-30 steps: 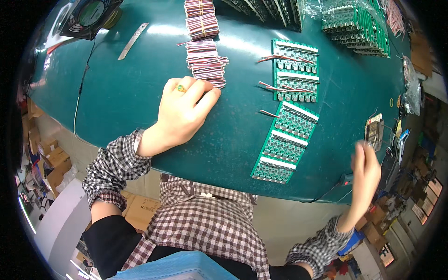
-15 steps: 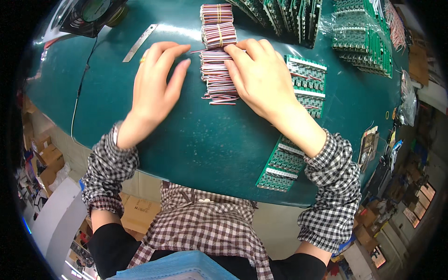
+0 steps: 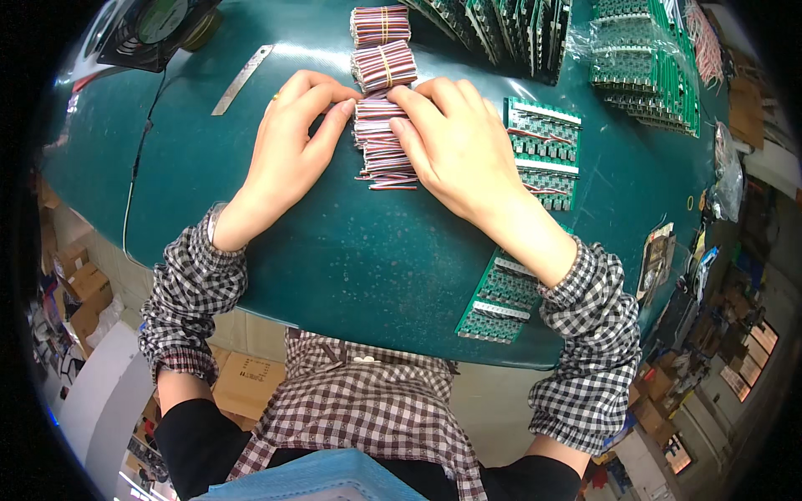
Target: The person solders wires onto LED strip components on a circuit board assembly using a soldering gun.
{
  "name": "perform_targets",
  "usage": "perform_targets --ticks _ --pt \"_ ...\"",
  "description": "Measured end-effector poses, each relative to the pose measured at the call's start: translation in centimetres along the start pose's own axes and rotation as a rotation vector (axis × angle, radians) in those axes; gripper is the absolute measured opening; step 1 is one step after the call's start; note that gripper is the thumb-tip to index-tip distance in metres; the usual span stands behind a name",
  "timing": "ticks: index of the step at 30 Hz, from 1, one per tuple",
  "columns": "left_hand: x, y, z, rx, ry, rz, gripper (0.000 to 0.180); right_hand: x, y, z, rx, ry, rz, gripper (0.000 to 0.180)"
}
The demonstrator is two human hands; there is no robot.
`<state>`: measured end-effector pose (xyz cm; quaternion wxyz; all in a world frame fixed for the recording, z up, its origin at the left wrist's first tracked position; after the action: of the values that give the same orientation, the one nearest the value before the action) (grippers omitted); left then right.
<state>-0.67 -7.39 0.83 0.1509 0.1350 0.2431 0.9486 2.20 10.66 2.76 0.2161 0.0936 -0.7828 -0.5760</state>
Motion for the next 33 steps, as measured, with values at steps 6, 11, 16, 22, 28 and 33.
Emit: perform_targets --ticks 6,11,16,22,28,33 --pt "-0.2 0.1 0.8 0.124 -0.151 -0.056 0.011 0.3 0.1 -0.7 -0.087 -0.001 -0.015 0.028" --pt "-0.6 0.7 0.9 0.093 -0.18 0.004 0.014 0.5 0.2 -0.7 -0.105 -0.007 0.018 0.026" --pt "-6.2 -0.3 5.1 0.247 -0.235 -0.03 0.036 0.5 -0.8 -0.4 -0.111 0.06 0.046 0.027" --pt "-6.4 -2.5 3.7 0.396 -0.445 -0.093 0.029 0.6 -0.9 -0.4 -0.142 0.11 0.046 0.025" --pt "-5.8 -2.8 3.6 0.469 -0.486 -0.046 0.011 -0.5 -0.7 -1.0 -0.192 0.092 0.011 0.023" --pt "-6.7 -3.7 3.5 0.411 -0.385 -0.041 0.011 -1.9 -0.6 -1.5 -0.194 0.016 -0.009 0.023"
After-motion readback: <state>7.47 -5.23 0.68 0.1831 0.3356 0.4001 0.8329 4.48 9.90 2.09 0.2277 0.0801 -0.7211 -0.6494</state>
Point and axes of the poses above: each hand's wrist, its own x-axis towards the middle knuckle, its own y-axis out of the back of the hand, z = x × y, the point moved 3 cm from there along x, towards the middle knuckle, and after that the axes turned 10 degrees about -x, right-handed, at the moved point
